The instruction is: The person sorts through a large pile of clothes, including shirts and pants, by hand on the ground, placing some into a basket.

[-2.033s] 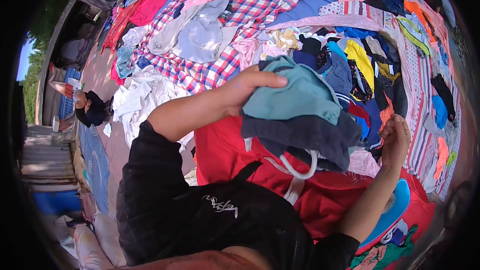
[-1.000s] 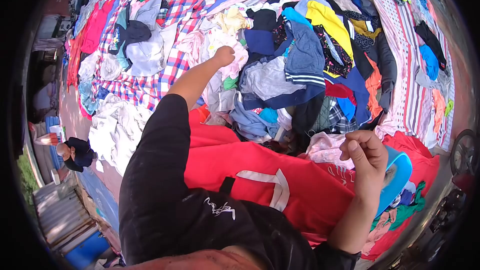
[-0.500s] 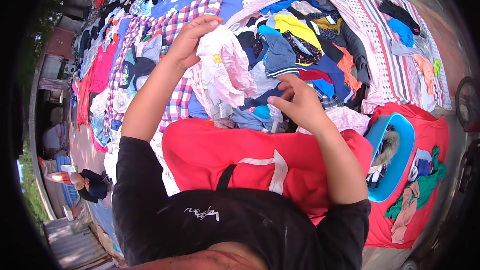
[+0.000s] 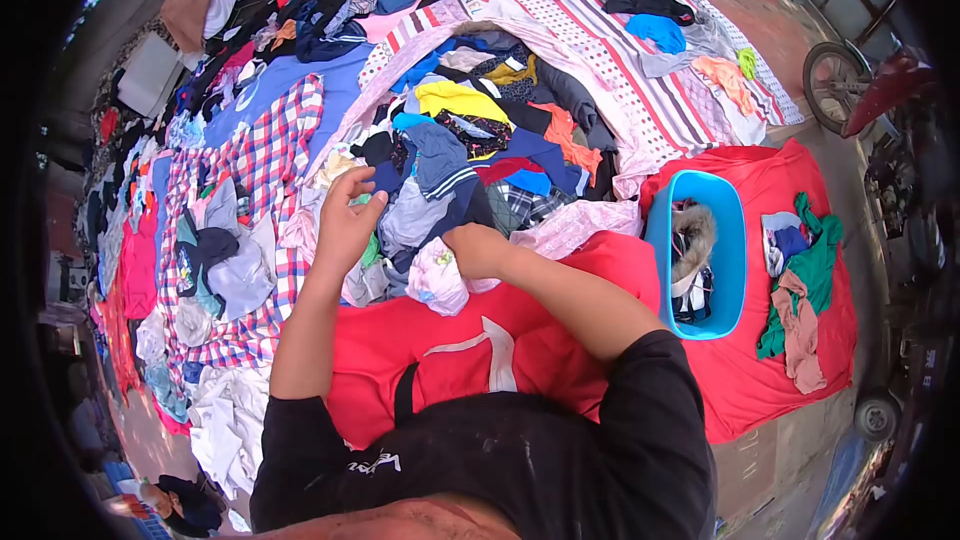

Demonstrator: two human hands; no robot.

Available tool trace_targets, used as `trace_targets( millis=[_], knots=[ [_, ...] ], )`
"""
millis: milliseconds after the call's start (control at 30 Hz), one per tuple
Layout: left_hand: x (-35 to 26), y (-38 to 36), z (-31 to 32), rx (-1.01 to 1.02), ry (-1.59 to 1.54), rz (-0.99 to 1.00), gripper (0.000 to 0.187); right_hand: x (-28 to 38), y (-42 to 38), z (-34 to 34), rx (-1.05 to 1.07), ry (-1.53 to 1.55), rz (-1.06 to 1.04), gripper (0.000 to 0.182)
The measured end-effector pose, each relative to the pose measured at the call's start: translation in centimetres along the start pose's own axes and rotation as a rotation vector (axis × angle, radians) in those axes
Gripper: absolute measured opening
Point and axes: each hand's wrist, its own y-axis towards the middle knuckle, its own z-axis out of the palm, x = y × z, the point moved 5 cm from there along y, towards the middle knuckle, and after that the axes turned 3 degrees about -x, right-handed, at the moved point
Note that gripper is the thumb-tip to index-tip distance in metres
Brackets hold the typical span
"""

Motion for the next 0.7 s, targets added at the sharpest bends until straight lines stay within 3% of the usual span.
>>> trace_targets(
  millis=[100,133,200,267,333,367,400,433,467,500,567,633,667,700],
  knots=[
    [5.2,-1.0,1.4,0.145,-0.001,-0.255,0.036,-3.0,-0.7,8.2,0.437,0.016,-0.058,0.042],
    [6.2,-1.2,1.6,0.158,0.049,-0.211,0.033,-3.0,-1.6,8.7,0.573,0.129,-0.004,0.044],
    [6.3,-1.1,1.8,0.180,0.050,-0.196,0.031,-0.2,-3.1,4.5,0.862,0.249,0.184,0.051],
    [6.3,-0.8,2.0,0.189,0.105,-0.153,0.029,-3.4,-2.0,1.8,0.850,0.420,0.381,0.051],
    [5.7,-0.8,2.3,0.193,0.135,-0.139,0.029,-9.6,0.5,-5.0,0.609,0.556,0.589,0.048],
    [6.8,-1.3,2.8,0.186,0.098,-0.128,0.030,-11.2,1.9,-12.1,0.285,0.555,0.685,0.049],
    [6.6,-1.6,3.1,0.228,0.150,-0.130,0.031,-16.8,2.7,-18.2,-0.258,0.849,0.696,0.054],
    [7.7,-2.3,3.9,0.226,0.148,-0.105,0.033,-21.7,2.7,-24.9,-0.896,1.221,0.383,0.062],
    [9.4,-3.1,5.1,0.264,0.193,-0.085,0.034,-26.0,2.3,-30.7,-1.252,1.252,0.004,0.073],
    [11.3,-4.0,6.3,0.339,0.219,-0.115,0.035,-21.1,0.7,-32.9,-1.476,1.200,-0.012,0.058],
    [14.9,-5.6,7.7,0.441,0.314,-0.164,0.037,-15.6,2.0,-32.3,-1.111,-0.153,-0.030,0.042],
    [19.4,-6.4,8.5,0.621,0.437,-0.316,0.036,-7.4,4.3,-24.8,-0.742,0.918,0.053,0.032],
    [22.1,-5.8,9.0,0.708,0.499,-0.376,0.035,-5.1,4.2,-20.6,-0.490,0.946,0.157,0.033],
    [25.5,-5.5,9.5,0.655,0.548,-0.405,0.033,-1.9,3.7,-16.8,-0.232,0.823,0.223,0.035]
  ],
)
